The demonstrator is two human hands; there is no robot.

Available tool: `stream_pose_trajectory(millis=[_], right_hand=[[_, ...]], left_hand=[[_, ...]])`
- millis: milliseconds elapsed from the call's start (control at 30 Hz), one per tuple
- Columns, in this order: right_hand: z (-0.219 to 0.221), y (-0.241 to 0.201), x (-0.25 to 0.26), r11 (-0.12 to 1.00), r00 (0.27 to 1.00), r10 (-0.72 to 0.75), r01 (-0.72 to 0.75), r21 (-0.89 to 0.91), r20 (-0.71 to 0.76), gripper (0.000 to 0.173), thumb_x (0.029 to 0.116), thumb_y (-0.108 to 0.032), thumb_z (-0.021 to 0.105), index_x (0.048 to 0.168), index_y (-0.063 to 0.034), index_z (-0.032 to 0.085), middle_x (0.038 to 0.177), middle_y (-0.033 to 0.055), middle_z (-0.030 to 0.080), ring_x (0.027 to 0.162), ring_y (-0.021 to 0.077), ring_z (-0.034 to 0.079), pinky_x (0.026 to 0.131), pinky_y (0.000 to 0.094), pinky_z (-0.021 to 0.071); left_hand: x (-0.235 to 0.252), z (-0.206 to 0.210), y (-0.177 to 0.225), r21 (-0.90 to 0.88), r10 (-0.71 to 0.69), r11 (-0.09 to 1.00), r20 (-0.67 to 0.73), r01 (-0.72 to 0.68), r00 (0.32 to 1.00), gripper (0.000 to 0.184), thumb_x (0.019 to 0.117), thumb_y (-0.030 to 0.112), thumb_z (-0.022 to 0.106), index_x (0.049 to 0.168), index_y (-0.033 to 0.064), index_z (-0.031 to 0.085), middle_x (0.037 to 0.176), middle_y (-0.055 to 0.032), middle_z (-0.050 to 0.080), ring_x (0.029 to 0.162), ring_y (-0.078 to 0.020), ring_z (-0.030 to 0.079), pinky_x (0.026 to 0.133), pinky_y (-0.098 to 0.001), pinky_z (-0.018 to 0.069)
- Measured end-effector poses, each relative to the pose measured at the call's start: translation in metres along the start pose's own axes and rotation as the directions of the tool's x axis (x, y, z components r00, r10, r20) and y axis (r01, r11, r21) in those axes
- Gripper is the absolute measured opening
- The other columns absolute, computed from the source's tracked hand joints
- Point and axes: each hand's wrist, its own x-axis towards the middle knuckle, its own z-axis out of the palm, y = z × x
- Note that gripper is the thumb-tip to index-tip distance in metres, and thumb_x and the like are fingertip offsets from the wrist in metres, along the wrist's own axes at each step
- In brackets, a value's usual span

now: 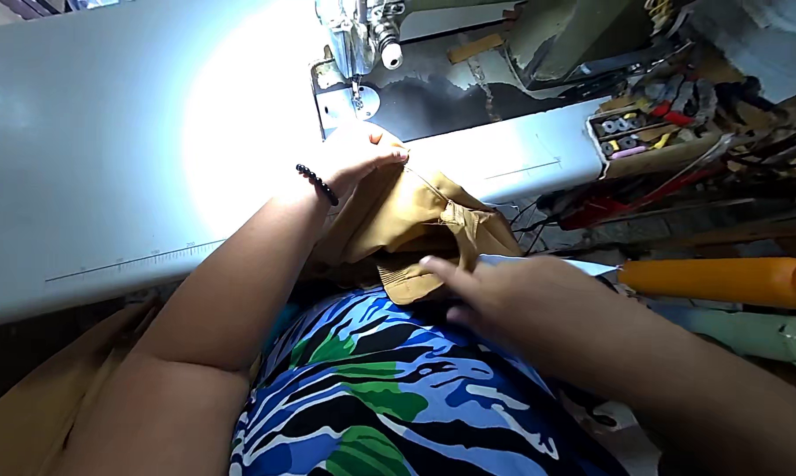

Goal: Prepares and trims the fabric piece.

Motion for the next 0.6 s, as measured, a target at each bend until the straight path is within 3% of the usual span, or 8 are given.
stream_pose_trajectory(millis=[67,133,200,267,367,400,500,600], right_hand=[[-0.013,0.008,0.003,0.977,0.981,0.182,-0.188,-0.105,-0.066,0.036,0.1012,-0.039,0.055,0.087,-0.0083,0.068,0.057,0.0056,0.052,0.048,0.027,0.059,0.04,0.0437,0.0457],[-0.033,0.022,0.002,0.922,0.924,0.315,-0.352,-0.16,-0.217,0.052,0.1043,-0.047,0.046,0.075,-0.005,0.057,0.059,0.0113,0.049,0.05,0.0338,0.057,0.04,0.0478,0.0406],[-0.034,0.043,0.009,0.887,0.836,0.373,-0.449,-0.111,-0.402,0.053,0.1067,-0.042,0.046,0.08,0.0031,0.052,0.07,0.0231,0.054,0.062,0.0443,0.059,0.048,0.0548,0.0403],[-0.019,0.061,0.023,0.89,0.777,0.415,-0.455,0.033,-0.473,0.034,0.1078,-0.023,0.048,0.097,0.0075,0.056,0.088,0.0287,0.062,0.077,0.0473,0.065,0.061,0.0597,0.0491],[0.004,0.076,0.041,0.868,0.788,0.48,-0.363,0.338,-0.385,0.032,0.1049,-0.007,0.043,0.135,-0.002,0.052,0.125,0.0194,0.066,0.11,0.0291,0.069,0.091,0.0486,0.0558],[0.008,0.08,0.044,0.841,0.798,0.491,-0.328,0.43,-0.35,0.035,0.1038,-0.007,0.044,0.139,-0.0047,0.049,0.127,0.0156,0.065,0.111,0.0202,0.068,0.093,0.0404,0.0555],[0.011,0.089,0.049,0.748,0.828,0.474,-0.199,0.633,-0.3,0.019,0.1035,-0.011,0.05,0.122,-0.006,0.052,0.112,0.0056,0.066,0.099,0.0017,0.065,0.086,0.0226,0.0546],[0.007,0.096,0.05,0.693,0.873,0.408,-0.105,0.714,-0.268,0.007,0.1031,-0.015,0.055,0.106,-0.0108,0.059,0.105,-0.0025,0.065,0.097,-0.0027,0.062,0.086,0.0183,0.0525]], left_hand=[[-0.001,0.001,0.005,0.031,-0.011,0.999,-0.002,0.011,1.0,0.009,0.0937,0.017,0.074,0.092,0.0079,0.075,0.079,0.0029,0.07,0.073,-0.0017,0.065,0.074,-0.0252,0.0548],[-0.008,0.0,0.011,0.031,-0.013,0.999,0.015,0.012,1.0,0.01,0.0936,0.017,0.074,0.094,0.0074,0.075,0.081,0.0023,0.071,0.074,-0.0021,0.066,0.075,-0.0252,0.0555],[-0.015,0.003,0.02,-0.012,-0.012,1.0,0.055,0.013,0.998,0.01,0.0933,0.016,0.074,0.094,0.0063,0.075,0.08,0.0009,0.072,0.073,-0.0034,0.067,0.074,-0.0257,0.0572],[-0.021,0.008,0.029,-0.07,0.014,0.998,0.111,-0.006,0.994,0.011,0.0925,0.014,0.075,0.09,0.0038,0.074,0.077,-0.0015,0.072,0.07,-0.0055,0.069,0.07,-0.026,0.0587],[-0.029,0.016,0.044,-0.113,-0.008,0.993,0.223,0.034,0.975,0.012,0.0929,0.009,0.074,0.085,0.0021,0.068,0.073,-0.0033,0.071,0.066,-0.0067,0.068,0.065,-0.0246,0.0575],[-0.031,0.018,0.047,-0.11,-0.019,0.993,0.263,0.049,0.965,0.01,0.0931,0.008,0.073,0.087,0.0012,0.069,0.075,-0.0043,0.072,0.067,-0.0074,0.069,0.066,-0.0252,0.0582],[-0.034,0.022,0.05,-0.031,0.0,0.999,0.342,0.011,0.94,0.006,0.0933,0.009,0.073,0.091,0.0026,0.073,0.076,-0.0026,0.072,0.067,-0.0058,0.068,0.066,-0.0245,0.0577],[-0.032,0.025,0.048,-0.055,0.051,0.998,0.388,-0.032,0.92,0.003,0.0938,0.006,0.071,0.093,0.0031,0.072,0.075,0.0005,0.071,0.067,-0.0023,0.067,0.066,-0.0207,0.0564]])
